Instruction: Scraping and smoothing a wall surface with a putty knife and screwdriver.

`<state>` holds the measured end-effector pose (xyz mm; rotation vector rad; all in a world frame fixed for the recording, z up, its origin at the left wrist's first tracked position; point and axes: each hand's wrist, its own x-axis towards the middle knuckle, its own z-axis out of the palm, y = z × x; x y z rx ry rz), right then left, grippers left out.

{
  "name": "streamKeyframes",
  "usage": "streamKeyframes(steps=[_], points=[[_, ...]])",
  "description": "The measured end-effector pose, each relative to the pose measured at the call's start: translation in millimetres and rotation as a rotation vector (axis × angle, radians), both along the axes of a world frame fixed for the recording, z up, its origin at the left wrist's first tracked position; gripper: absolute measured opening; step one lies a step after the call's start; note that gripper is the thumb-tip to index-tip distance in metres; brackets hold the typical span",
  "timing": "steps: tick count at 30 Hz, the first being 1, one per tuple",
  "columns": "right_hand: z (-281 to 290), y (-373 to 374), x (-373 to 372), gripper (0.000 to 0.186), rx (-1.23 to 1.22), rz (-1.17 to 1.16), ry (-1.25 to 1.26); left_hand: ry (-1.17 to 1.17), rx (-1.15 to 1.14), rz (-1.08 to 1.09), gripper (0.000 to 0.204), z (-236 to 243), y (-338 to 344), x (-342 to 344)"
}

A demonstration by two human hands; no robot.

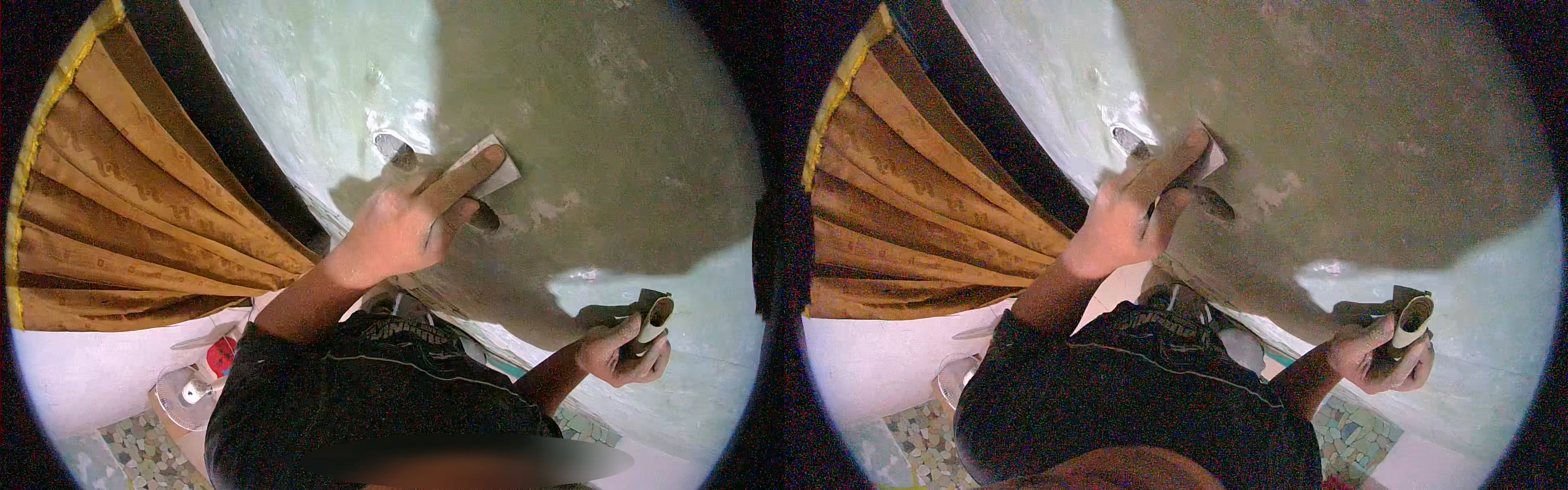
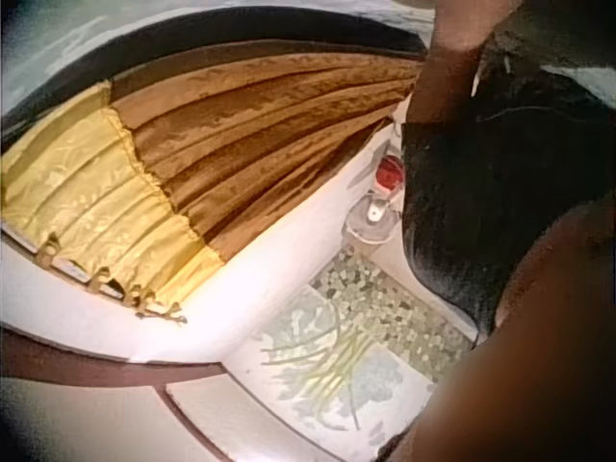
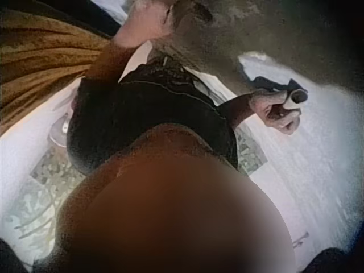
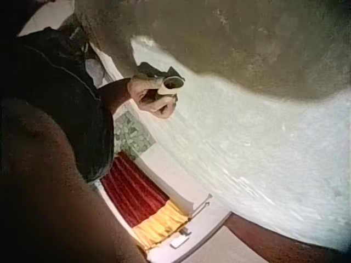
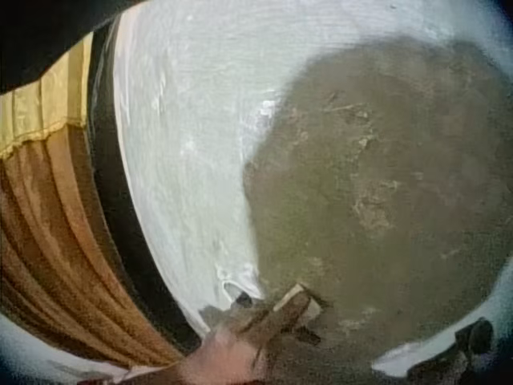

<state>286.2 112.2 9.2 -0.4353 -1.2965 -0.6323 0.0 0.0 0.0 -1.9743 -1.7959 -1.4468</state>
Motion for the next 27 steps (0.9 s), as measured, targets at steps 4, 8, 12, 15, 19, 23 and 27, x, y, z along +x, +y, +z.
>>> streamKeyframes(steps=[4,8,12,15,19,23,27], points=[[2,-2,-3,0.037,-0.008,0.009,0.020,-0.077,0.012,-0.012,0.056,-19,-7,8],[4,-1,-4,0.035,0.023,0.022,0.042,-0.158,0.009,-0.080,0.055,-8,-3,11],[5,-1,-6,0.036,0.011,-0.055,0.044,-0.214,0.030,-0.099,0.053,3,-2,18],[5,-3,-7,0.035,-0.006,-0.017,0.024,-0.146,0.010,-0.190,0.054,-20,0,36],[4,-7,-3,0.036,-0.062,-0.019,-0.023,-0.222,-0.028,-0.277,0.054,-25,7,57],[3,-8,-3,0.037,-0.116,-0.023,-0.002,-0.147,-0.022,-0.277,0.053,-6,13,56],[3,-9,2,0.037,-0.068,-0.020,-0.052,-0.142,0.039,-0.258,0.052,-27,12,63]])
